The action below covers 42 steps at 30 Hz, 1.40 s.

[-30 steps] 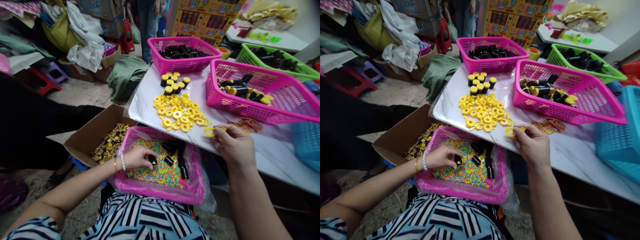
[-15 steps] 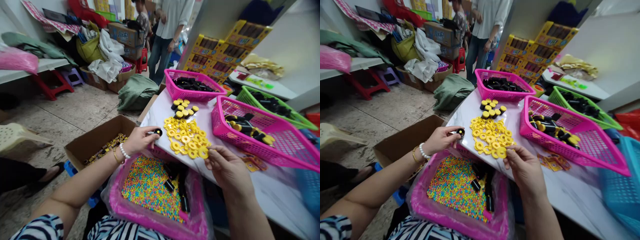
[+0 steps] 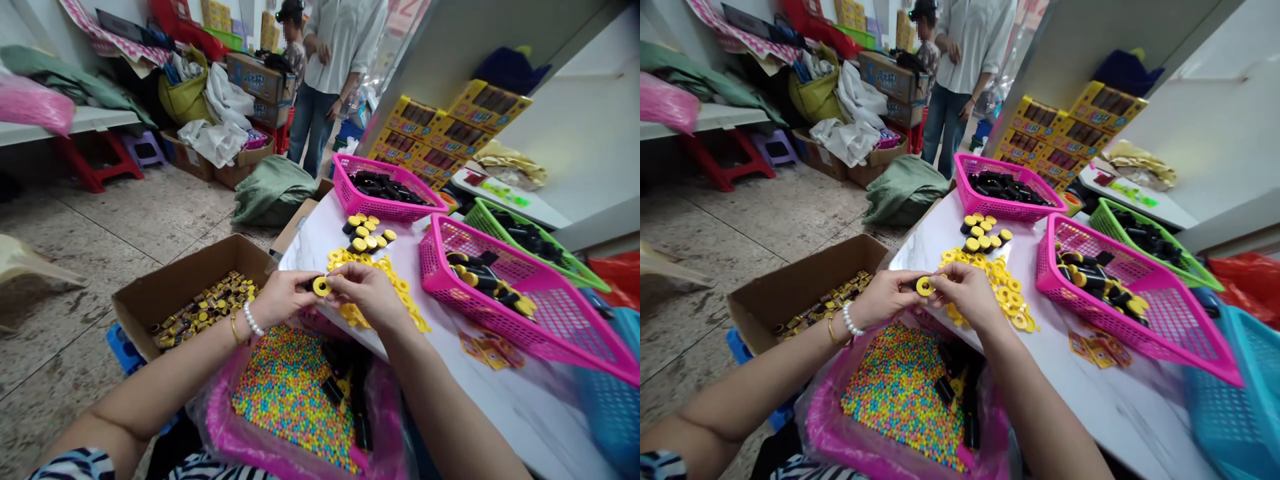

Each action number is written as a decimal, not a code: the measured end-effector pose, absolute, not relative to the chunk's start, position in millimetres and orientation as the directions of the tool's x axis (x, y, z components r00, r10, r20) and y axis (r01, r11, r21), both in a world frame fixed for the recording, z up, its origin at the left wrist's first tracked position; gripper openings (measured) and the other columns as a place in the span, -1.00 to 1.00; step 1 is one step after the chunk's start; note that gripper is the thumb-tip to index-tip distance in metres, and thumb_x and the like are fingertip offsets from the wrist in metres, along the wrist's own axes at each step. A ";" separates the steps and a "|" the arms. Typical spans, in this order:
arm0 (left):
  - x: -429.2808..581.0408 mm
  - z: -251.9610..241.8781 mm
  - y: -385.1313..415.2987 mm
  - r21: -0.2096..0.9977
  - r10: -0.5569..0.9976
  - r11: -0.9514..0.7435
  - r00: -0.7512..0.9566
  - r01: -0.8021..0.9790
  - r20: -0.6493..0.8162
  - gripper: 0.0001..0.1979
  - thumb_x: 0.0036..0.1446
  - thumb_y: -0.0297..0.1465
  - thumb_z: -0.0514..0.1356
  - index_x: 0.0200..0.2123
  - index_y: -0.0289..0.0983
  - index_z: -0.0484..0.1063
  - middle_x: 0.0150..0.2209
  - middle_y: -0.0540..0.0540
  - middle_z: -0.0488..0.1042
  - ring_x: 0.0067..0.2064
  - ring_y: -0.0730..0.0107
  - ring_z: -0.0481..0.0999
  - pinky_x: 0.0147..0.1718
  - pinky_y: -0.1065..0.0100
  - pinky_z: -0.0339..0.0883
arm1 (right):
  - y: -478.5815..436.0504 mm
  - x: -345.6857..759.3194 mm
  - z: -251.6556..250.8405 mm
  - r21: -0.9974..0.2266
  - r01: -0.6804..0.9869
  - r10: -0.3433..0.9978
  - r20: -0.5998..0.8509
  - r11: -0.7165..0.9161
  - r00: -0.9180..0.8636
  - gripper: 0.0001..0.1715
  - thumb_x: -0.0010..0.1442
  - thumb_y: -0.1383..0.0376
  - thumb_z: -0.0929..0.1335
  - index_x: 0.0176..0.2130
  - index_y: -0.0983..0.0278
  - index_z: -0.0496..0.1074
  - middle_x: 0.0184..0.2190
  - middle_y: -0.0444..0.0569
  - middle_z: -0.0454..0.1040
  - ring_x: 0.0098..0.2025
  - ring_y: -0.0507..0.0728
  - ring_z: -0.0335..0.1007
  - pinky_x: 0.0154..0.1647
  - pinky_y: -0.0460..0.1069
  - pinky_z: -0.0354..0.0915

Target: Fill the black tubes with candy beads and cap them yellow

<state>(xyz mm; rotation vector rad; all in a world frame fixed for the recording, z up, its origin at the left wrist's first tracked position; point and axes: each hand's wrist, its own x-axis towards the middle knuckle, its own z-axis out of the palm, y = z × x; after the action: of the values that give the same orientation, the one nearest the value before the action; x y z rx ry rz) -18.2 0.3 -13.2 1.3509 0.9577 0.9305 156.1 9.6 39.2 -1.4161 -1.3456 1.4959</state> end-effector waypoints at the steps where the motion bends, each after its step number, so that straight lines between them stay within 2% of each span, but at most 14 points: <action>1: -18.0 -13.2 0.4 1.000 0.941 -0.010 0.338 0.018 0.003 -0.58 -0.02 -0.54 0.31 -0.03 -0.28 0.55 -0.41 0.00 0.60 -0.53 0.54 0.48 -0.53 0.54 0.36 | 13.4 152.3 38.6 -0.947 0.198 0.935 -0.291 -0.252 -0.200 -0.55 -0.18 0.08 0.55 -0.42 0.34 0.43 -0.60 -0.05 0.50 -0.60 0.01 0.42 -0.56 -0.12 0.37; 7: -17.2 -20.0 0.2 0.999 0.934 0.039 0.356 0.000 -0.036 -0.73 0.04 -0.48 0.27 -0.15 -0.28 0.59 -0.57 0.04 0.51 -0.66 0.54 0.41 -0.67 0.54 0.27 | 17.5 150.7 32.4 -0.942 0.214 0.944 -0.292 -0.257 -0.155 -0.59 -0.18 0.11 0.55 -0.45 0.33 0.43 -0.59 -0.05 0.51 -0.59 0.01 0.43 -0.53 -0.11 0.39; 13: -15.2 -24.0 0.4 0.998 0.924 0.033 0.382 -0.045 -0.013 -0.71 0.04 -0.44 0.25 -0.13 -0.28 0.58 -0.46 -0.02 0.57 -0.54 0.47 0.51 -0.52 0.48 0.38 | 16.5 150.1 22.9 -0.941 0.212 0.950 -0.293 -0.265 -0.112 -0.55 -0.21 0.07 0.57 -0.47 0.32 0.43 -0.60 -0.07 0.49 -0.58 0.02 0.42 -0.50 -0.07 0.44; 18: -17.2 -17.7 1.1 0.980 0.930 -0.160 0.351 0.119 0.109 -0.76 0.05 -0.44 0.27 -0.17 -0.27 0.62 -0.42 0.00 0.57 -0.41 0.45 0.49 -0.39 0.46 0.33 | 16.2 150.1 24.4 -0.938 0.257 0.961 -0.264 -0.234 -0.088 -0.53 -0.20 0.06 0.57 -0.48 0.32 0.40 -0.59 -0.07 0.49 -0.60 0.02 0.41 -0.55 -0.09 0.40; 21: -18.4 -14.7 0.2 0.976 0.928 -0.166 0.356 0.139 0.108 -0.75 0.05 -0.46 0.26 -0.16 -0.26 0.62 -0.43 0.02 0.57 -0.41 0.46 0.48 -0.40 0.47 0.32 | 15.8 151.0 26.4 -0.935 0.275 0.963 -0.255 -0.222 -0.091 -0.52 -0.19 0.04 0.56 -0.48 0.31 0.39 -0.57 -0.06 0.50 -0.59 0.03 0.41 -0.54 -0.07 0.41; 24: -18.8 -14.1 -0.6 0.989 0.931 -0.107 0.360 0.102 0.063 -0.76 0.08 -0.35 0.28 -0.17 -0.28 0.61 -0.46 0.01 0.56 -0.44 0.45 0.50 -0.46 0.49 0.32 | 16.1 150.1 28.7 -0.928 0.319 0.964 -0.240 -0.194 -0.112 -0.52 -0.16 0.01 0.54 -0.48 0.31 0.37 -0.60 -0.08 0.48 -0.59 0.03 0.40 -0.56 -0.09 0.38; 27: -16.7 -14.6 2.4 0.995 0.917 0.085 0.394 -0.049 -0.059 -0.68 0.20 -0.20 0.21 -0.23 -0.35 0.59 -0.49 -0.07 0.55 -0.47 0.43 0.54 -0.46 0.47 0.41 | 16.7 148.4 29.4 -0.913 0.360 0.958 -0.255 -0.194 -0.132 -0.51 -0.15 0.01 0.53 -0.48 0.29 0.34 -0.62 -0.12 0.45 -0.59 0.03 0.40 -0.56 -0.09 0.36; 30: -11.2 -16.1 7.0 0.928 0.887 0.308 0.415 -0.208 -0.202 -0.67 0.26 -0.23 0.16 -0.32 -0.40 0.55 -0.57 -0.09 0.51 -0.54 0.47 0.53 -0.48 0.45 0.46 | 16.9 147.7 25.9 -0.905 0.370 0.950 -0.279 -0.210 -0.142 -0.52 -0.11 0.01 0.51 -0.43 0.26 0.30 -0.61 -0.14 0.44 -0.57 0.03 0.40 -0.53 -0.09 0.35; 32: -7.1 -18.1 6.6 0.900 0.883 0.360 0.401 -0.246 -0.244 -0.71 0.27 -0.28 0.17 -0.28 -0.42 0.55 -0.58 -0.07 0.50 -0.57 0.49 0.52 -0.50 0.47 0.45 | 16.0 146.9 22.1 -0.904 0.395 0.961 -0.238 -0.166 -0.141 -0.55 -0.05 0.00 0.48 -0.41 0.25 0.28 -0.61 -0.17 0.41 -0.58 0.01 0.35 -0.54 -0.09 0.30; 35: -4.1 -23.2 -0.2 0.924 0.933 0.272 0.309 -0.269 -0.185 -0.66 0.27 -0.27 0.17 -0.01 -0.38 0.50 -0.52 -0.05 0.53 -0.53 0.47 0.54 -0.49 0.47 0.46 | 14.1 144.3 17.2 -0.887 0.457 0.988 -0.116 -0.056 -0.105 -0.62 0.00 0.04 0.43 -0.45 0.25 0.29 -0.64 -0.21 0.29 -0.60 -0.04 0.17 -0.58 -0.12 0.13; 37: -5.1 -27.4 -4.6 0.950 0.955 0.164 0.282 -0.267 -0.086 -0.56 0.25 -0.26 0.19 0.14 -0.32 0.40 -0.39 -0.08 0.59 -0.44 0.42 0.59 -0.41 0.42 0.50 | 13.7 142.8 16.0 -0.876 0.483 0.995 -0.055 -0.007 -0.086 -0.65 0.00 0.07 0.43 -0.48 0.26 0.31 -0.65 -0.22 0.22 -0.59 -0.05 0.08 -0.58 -0.12 0.05; 39: -7.7 -30.5 -6.4 0.977 0.952 0.056 0.307 -0.206 0.010 -0.56 0.21 -0.27 0.22 0.12 -0.30 0.42 -0.30 -0.09 0.60 -0.37 0.37 0.61 -0.35 0.40 0.50 | 13.5 144.1 17.3 -0.873 0.488 0.995 -0.038 0.013 -0.095 -0.67 0.00 0.08 0.43 -0.46 0.27 0.35 -0.64 -0.21 0.23 -0.57 -0.04 0.08 -0.56 -0.12 0.05; 42: -11.9 -30.8 -7.1 0.993 0.935 -0.105 0.334 -0.060 0.119 -0.70 0.23 -0.28 0.16 -0.04 -0.30 0.50 -0.38 -0.05 0.58 -0.44 0.39 0.57 -0.44 0.45 0.44 | 12.6 153.6 25.3 -0.884 0.468 0.975 -0.110 -0.008 -0.192 -0.57 0.06 -0.03 0.38 -0.36 0.30 0.42 -0.55 -0.11 0.39 -0.53 -0.01 0.24 -0.48 -0.08 0.21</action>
<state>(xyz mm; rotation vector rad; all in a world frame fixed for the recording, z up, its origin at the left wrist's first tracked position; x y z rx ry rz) -11.9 -7.1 -30.8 1.4033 0.8667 1.0496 153.6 12.6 25.3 -1.5010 -1.7046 1.1482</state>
